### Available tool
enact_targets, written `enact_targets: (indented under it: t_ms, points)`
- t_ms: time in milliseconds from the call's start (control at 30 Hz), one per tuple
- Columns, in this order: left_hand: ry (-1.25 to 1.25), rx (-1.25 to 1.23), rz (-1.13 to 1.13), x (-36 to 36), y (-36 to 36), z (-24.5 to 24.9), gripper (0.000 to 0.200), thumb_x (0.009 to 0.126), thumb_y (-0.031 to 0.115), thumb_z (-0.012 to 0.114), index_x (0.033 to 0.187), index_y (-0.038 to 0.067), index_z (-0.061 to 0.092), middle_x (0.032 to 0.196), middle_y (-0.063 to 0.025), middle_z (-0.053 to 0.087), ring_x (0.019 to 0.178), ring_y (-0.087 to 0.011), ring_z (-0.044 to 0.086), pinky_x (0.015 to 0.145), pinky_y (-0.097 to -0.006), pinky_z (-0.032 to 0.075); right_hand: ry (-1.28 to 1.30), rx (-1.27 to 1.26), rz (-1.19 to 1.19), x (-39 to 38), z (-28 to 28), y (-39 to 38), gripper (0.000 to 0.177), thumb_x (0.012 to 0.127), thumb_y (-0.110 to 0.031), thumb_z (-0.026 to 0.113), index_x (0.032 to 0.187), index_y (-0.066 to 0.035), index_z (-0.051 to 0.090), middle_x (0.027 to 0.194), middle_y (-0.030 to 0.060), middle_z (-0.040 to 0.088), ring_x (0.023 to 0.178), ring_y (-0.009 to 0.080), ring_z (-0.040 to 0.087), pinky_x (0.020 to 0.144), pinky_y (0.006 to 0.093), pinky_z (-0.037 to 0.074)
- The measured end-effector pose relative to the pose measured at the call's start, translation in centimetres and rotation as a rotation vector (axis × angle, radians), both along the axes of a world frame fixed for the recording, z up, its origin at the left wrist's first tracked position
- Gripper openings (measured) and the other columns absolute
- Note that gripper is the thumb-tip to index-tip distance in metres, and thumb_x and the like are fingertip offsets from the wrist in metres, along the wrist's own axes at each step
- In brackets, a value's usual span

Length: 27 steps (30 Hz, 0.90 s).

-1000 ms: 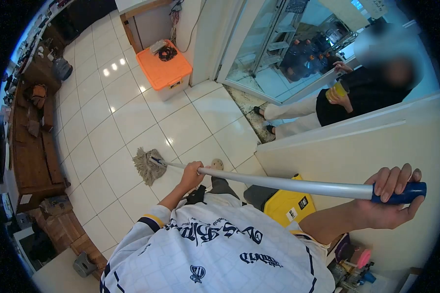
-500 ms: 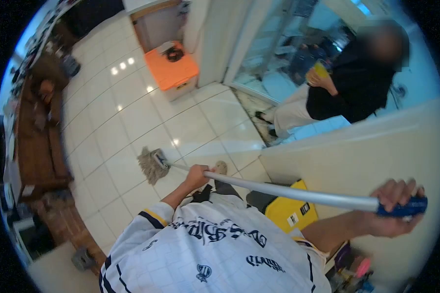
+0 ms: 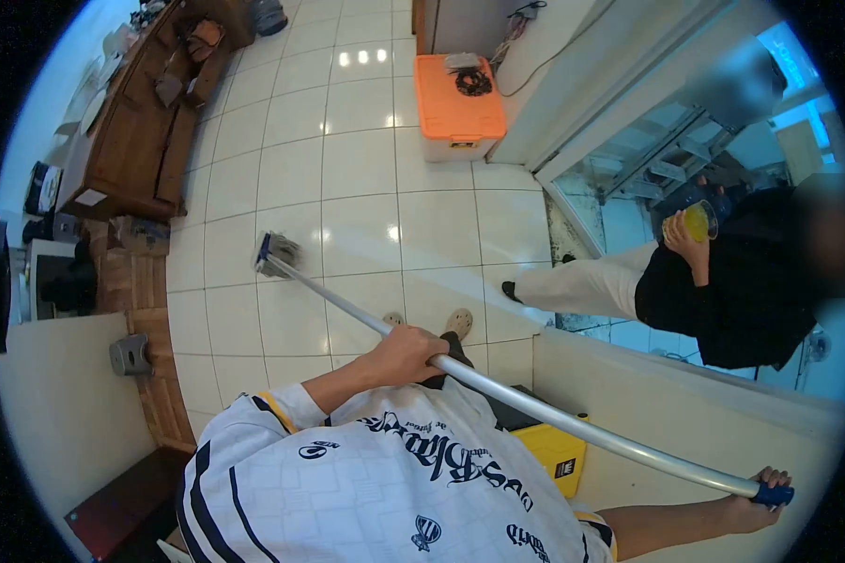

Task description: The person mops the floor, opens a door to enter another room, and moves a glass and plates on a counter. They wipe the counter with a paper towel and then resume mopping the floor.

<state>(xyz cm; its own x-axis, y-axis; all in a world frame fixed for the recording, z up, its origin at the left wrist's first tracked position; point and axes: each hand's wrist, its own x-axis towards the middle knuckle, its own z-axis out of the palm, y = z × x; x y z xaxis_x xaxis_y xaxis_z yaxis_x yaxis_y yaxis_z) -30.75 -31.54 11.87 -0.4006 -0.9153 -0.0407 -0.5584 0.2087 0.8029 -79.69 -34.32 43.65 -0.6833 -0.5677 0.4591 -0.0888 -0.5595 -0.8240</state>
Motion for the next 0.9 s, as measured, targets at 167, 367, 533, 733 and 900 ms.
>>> enact_targets:
  t_ms: [167, 367, 533, 733, 900]
  points:
    - [0.027, -0.27, 0.206, -1.0, 0.7, 0.5, 0.021, 0.068, 0.018, 0.065, 0.081, 0.007, 0.053, 0.068, -0.0109, 0.056, 0.067, -0.0324, 0.058, 0.059, -0.0434, 0.045, -0.193, 0.058, 0.209, -4.1, -0.4, -0.7, 0.018, 0.083, -0.008, 0.047, 0.085, 0.005, 0.034, 0.08, 0.0129, 0.036, 0.068, 0.0212, 0.037, 0.064, 0.033, 0.037]
    - [-0.152, 0.13, -0.091, -0.5, -0.4, 2.1, 0.018, 0.066, 0.023, 0.065, 0.071, 0.007, 0.06, 0.06, -0.0139, 0.058, 0.06, -0.033, 0.059, 0.058, -0.0435, 0.047, -0.088, 0.051, 0.505, -8.9, 0.9, 1.8, 0.02, 0.084, -0.008, 0.052, 0.086, 0.008, 0.04, 0.08, 0.0125, 0.038, 0.07, 0.0208, 0.038, 0.062, 0.0303, 0.037]
    - [-0.105, 0.116, -0.198, -1.4, -1.2, -1.1, 0.016, 0.065, 0.022, 0.065, 0.066, 0.005, 0.063, 0.059, -0.0162, 0.059, 0.061, -0.0339, 0.06, 0.059, -0.0442, 0.048, -0.02, -0.11, 0.218, -2.6, 2.2, 4.0, 0.021, 0.085, -0.01, 0.051, 0.09, 0.01, 0.044, 0.075, 0.0115, 0.038, 0.066, 0.0189, 0.037, 0.058, 0.0286, 0.036]
    - [-0.04, 0.144, -0.281, -3.7, -1.1, -9.7, 0.015, 0.064, 0.019, 0.065, 0.067, 0.004, 0.063, 0.061, -0.0177, 0.059, 0.065, -0.0353, 0.06, 0.061, -0.044, 0.048, 0.335, -0.18, 0.132, 9.9, 2.0, 5.1, 0.026, 0.091, -0.029, 0.047, 0.084, -0.004, 0.051, 0.069, 0.0054, 0.051, 0.05, 0.0147, 0.045, 0.039, 0.0276, 0.037]
    - [0.109, 0.166, -0.27, -4.3, -0.5, -13.9, 0.023, 0.066, 0.026, 0.068, 0.073, 0.004, 0.063, 0.065, -0.0169, 0.06, 0.068, -0.035, 0.061, 0.064, -0.0433, 0.048, 0.223, -0.172, 0.245, 14.3, 1.2, 4.6, 0.015, 0.09, -0.013, 0.048, 0.078, -0.004, 0.042, 0.064, 0.0012, 0.036, 0.046, 0.0069, 0.03, 0.042, 0.021, 0.029]
